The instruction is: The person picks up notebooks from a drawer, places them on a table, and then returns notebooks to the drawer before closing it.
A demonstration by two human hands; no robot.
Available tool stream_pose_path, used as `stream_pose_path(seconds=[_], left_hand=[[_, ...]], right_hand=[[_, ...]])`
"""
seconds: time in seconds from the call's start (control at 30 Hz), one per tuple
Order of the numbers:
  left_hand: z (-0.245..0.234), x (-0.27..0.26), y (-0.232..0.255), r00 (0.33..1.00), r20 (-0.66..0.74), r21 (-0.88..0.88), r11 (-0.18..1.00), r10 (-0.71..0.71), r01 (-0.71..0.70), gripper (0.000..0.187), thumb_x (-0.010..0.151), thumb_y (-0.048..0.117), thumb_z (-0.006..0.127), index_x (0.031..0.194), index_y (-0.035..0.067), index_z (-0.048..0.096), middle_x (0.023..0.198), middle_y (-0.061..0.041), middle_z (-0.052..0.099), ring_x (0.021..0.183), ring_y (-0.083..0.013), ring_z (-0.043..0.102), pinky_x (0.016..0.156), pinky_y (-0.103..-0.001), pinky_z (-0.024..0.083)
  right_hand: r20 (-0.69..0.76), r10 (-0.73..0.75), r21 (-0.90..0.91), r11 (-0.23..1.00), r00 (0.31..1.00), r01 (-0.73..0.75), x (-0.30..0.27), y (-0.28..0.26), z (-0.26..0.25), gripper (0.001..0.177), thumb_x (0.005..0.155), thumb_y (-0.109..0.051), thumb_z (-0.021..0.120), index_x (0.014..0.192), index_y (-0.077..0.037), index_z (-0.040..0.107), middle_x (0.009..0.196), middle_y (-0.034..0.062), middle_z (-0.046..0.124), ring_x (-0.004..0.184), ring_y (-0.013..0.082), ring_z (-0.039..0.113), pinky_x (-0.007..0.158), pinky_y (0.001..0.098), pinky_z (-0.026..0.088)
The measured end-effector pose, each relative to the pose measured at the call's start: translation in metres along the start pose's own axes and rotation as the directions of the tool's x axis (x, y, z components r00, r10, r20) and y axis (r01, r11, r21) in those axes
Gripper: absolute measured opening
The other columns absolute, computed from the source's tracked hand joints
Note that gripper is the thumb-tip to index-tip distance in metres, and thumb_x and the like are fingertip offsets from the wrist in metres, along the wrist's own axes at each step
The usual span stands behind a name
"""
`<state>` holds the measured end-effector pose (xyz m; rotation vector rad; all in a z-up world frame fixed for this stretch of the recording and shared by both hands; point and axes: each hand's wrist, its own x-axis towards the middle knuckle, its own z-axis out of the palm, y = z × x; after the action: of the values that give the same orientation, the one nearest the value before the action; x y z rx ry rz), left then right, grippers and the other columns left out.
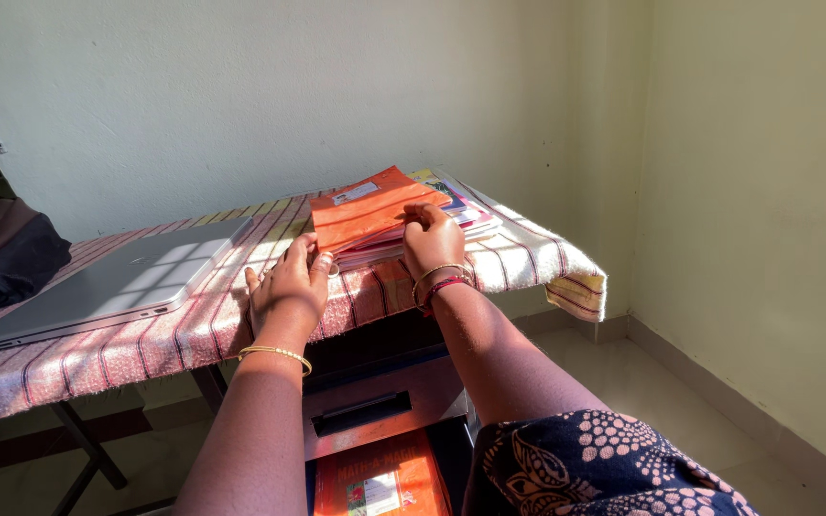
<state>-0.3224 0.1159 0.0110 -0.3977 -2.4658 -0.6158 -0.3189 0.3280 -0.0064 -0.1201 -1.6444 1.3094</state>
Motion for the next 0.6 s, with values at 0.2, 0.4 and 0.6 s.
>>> stream_pose_path(seconds=[0.2, 0.4, 0.6], left_hand=[[0.006, 0.002, -0.005, 1.0, 0.01, 0.019, 1.0, 0.011, -0.011, 0.052, 0.102, 0.053, 0.036, 0.149, 0.033, 0.047, 0.149, 0.003, 0.056, 0.136, -0.0238, 0.052, 0.125, -0.056, 0.006], [0.009, 0.007, -0.005, 0.998, 0.05, 0.074, 0.997, -0.031, 0.027, 0.058, 0.103, 0.058, 0.028, 0.153, 0.033, 0.042, 0.151, 0.004, 0.052, 0.137, -0.0237, 0.05, 0.125, -0.054, 0.005], [0.005, 0.005, -0.002, 0.997, 0.067, 0.077, 0.996, -0.042, 0.037, 0.06, 0.102, 0.059, 0.03, 0.154, 0.032, 0.043, 0.149, 0.003, 0.055, 0.136, -0.0242, 0.052, 0.127, -0.053, 0.006]], right_hand=[[-0.013, -0.009, -0.123, 0.992, 1.0, 0.008, 0.015, 0.013, 0.001, 0.03, 0.082, -0.013, 0.061, 0.106, -0.005, 0.078, 0.102, 0.0138, 0.079, 0.099, 0.024, 0.076, 0.093, 0.0326, 0.055], [-0.015, -0.008, -0.137, 0.991, 1.0, 0.006, 0.007, -0.003, -0.005, 0.035, 0.082, -0.014, 0.063, 0.115, -0.007, 0.073, 0.102, 0.0143, 0.078, 0.097, 0.0253, 0.075, 0.091, 0.0343, 0.056], [-0.013, 0.159, -0.101, 0.982, 0.987, -0.159, -0.003, -0.032, -0.015, 0.046, 0.082, -0.016, 0.068, 0.126, -0.01, 0.059, 0.1, 0.0136, 0.075, 0.088, 0.0239, 0.074, 0.082, 0.0361, 0.057]])
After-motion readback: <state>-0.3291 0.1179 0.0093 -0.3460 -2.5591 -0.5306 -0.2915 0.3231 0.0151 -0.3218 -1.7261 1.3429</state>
